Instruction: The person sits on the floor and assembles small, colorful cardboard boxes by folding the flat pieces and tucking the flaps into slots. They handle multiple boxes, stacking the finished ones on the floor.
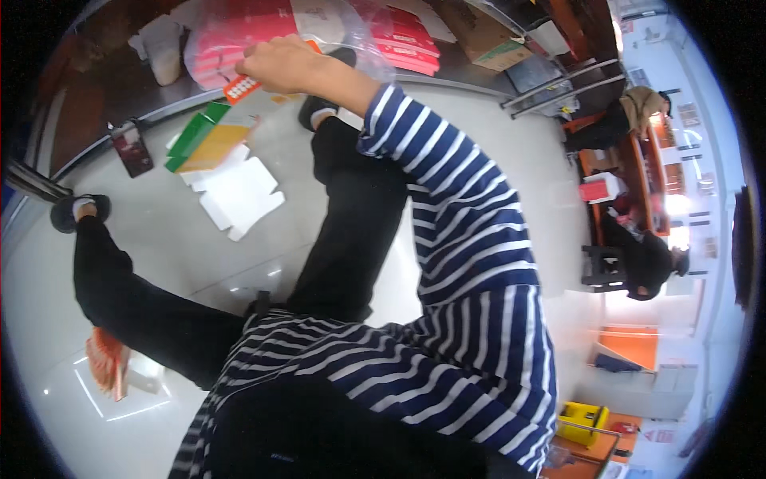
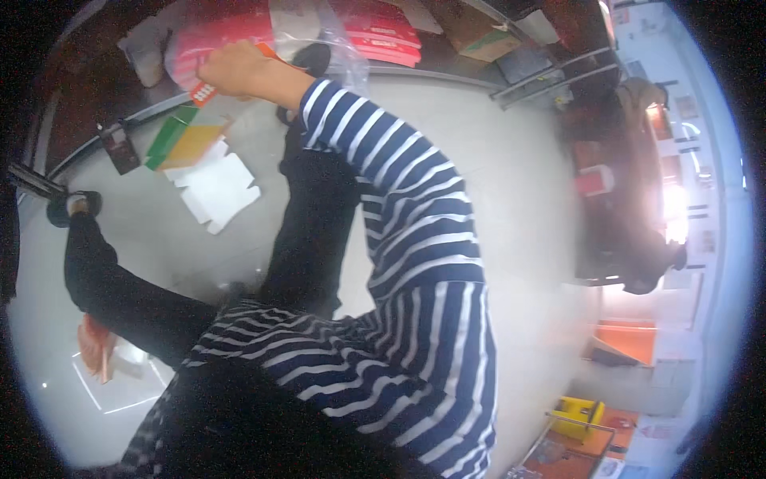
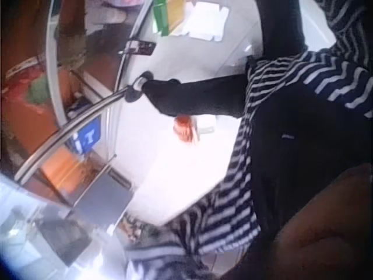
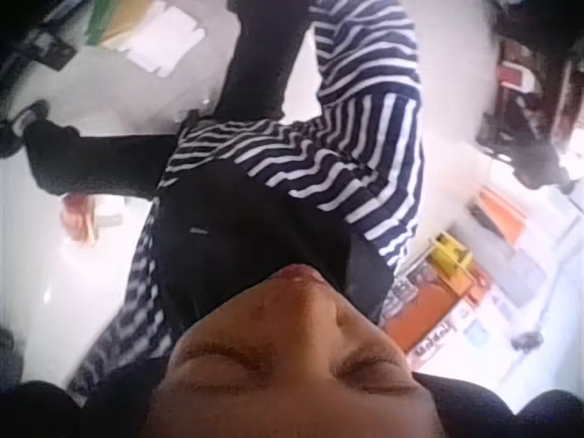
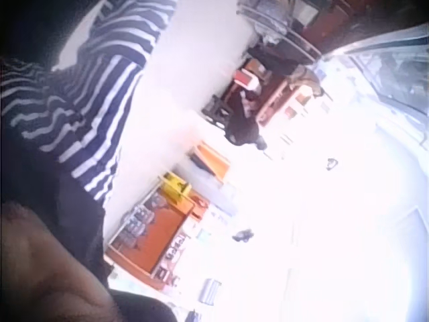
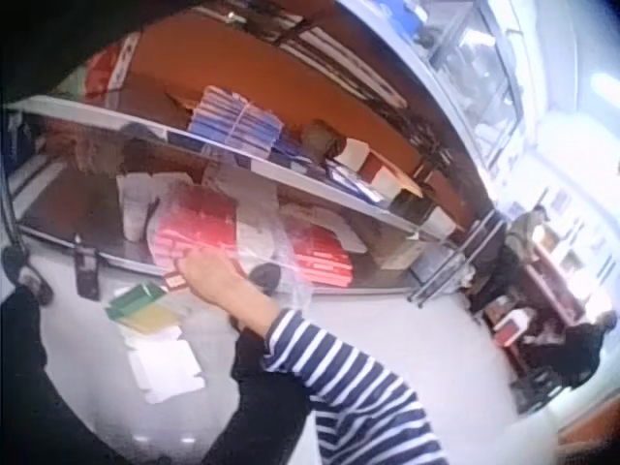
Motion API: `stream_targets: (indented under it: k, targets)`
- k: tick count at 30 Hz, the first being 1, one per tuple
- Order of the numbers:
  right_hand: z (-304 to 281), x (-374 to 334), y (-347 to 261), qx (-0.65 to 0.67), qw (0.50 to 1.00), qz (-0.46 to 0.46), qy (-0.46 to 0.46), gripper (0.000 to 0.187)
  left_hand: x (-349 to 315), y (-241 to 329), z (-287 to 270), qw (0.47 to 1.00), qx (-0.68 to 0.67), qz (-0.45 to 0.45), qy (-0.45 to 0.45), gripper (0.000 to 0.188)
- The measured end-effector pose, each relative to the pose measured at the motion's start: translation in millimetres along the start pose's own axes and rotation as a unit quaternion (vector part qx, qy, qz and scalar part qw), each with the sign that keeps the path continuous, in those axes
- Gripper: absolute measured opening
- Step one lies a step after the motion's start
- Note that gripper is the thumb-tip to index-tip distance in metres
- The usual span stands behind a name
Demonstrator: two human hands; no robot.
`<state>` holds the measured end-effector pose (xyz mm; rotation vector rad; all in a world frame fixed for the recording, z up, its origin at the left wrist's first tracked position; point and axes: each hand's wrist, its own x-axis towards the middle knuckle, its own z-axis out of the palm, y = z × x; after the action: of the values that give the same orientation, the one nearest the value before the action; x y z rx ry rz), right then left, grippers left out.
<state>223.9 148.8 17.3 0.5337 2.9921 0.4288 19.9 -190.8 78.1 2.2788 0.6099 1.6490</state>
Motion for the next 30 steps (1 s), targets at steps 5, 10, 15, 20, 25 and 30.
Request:
stream_targets:
  k: [5,10,15,20,25,30]
  targets:
    - [49,-3,-20,0.012,0.991,-0.043,0.123,0.026,-15,-4,7,0.990,0.023,-0.095,-0.101,0.026]
    - [50,9,-24,0.098,0.986,-0.073,0.114,0.026,-30,-4,11,0.962,0.056,-0.197,-0.180,0.025]
    - [60,12,-35,0.180,0.977,-0.095,0.067,0.031,-49,-8,13,0.922,0.083,-0.279,-0.254,0.025]
    - [43,11,-43,0.174,0.979,-0.095,0.042,0.026,-53,-13,14,0.882,0.105,-0.339,-0.310,0.025]
    - [57,20,-39,0.208,0.971,-0.086,0.083,0.027,-48,-46,12,0.840,0.133,-0.377,-0.367,0.025]
    - [74,38,-38,0.208,0.946,-0.116,0.221,0.019,-4,-94,14,0.811,0.191,-0.378,-0.405,0.026]
